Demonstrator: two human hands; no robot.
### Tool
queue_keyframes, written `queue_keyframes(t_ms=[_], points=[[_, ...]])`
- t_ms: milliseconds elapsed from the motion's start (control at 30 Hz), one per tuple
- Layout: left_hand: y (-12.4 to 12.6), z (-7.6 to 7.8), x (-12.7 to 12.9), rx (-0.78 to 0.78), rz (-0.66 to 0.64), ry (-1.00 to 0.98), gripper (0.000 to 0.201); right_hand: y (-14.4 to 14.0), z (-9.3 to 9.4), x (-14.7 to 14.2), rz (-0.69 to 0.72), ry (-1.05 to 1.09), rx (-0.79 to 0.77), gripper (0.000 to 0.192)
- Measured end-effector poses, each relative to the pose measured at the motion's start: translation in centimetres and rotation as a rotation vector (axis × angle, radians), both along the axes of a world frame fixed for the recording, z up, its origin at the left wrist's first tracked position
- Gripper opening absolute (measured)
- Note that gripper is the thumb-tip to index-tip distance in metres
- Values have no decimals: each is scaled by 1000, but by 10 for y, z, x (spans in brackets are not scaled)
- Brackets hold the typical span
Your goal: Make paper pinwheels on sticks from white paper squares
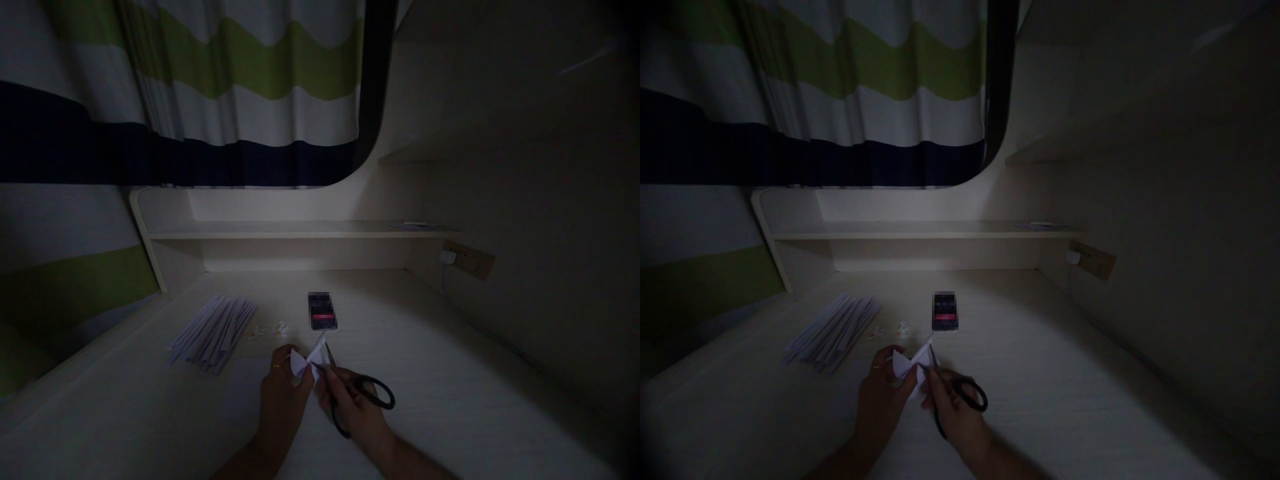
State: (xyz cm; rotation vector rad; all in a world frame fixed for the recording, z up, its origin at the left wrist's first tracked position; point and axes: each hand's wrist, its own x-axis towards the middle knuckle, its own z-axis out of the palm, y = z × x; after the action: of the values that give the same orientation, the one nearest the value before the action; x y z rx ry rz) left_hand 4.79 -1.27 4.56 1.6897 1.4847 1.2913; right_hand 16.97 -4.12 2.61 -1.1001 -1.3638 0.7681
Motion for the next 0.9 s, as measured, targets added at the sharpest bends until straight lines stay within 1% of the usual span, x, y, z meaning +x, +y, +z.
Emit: queue_keyframes(t_ms=[133,200,300,367,467,600,800,900], points=[[3,-2,-1,-12,-17,-132,31,2,5,14,72,-420,389,24],[4,-3,-1,-12,-45,-173,31,4,3,20,53,-607,543,22],[4,-4,0,-20,-62,-218,29,9,-4,27,-9,-808,696,24],[3,-2,1,-23,-55,-212,26,11,-8,29,-40,-856,759,25],[1,1,2,-25,-40,-192,23,11,-9,29,-75,-862,803,25],[-1,4,2,-8,-25,-194,20,10,-5,27,-61,-861,805,25],[0,2,2,-7,-21,-212,21,9,-4,27,-76,-811,787,24],[2,0,2,-27,-57,-252,27,7,-4,26,-56,-799,738,23]])
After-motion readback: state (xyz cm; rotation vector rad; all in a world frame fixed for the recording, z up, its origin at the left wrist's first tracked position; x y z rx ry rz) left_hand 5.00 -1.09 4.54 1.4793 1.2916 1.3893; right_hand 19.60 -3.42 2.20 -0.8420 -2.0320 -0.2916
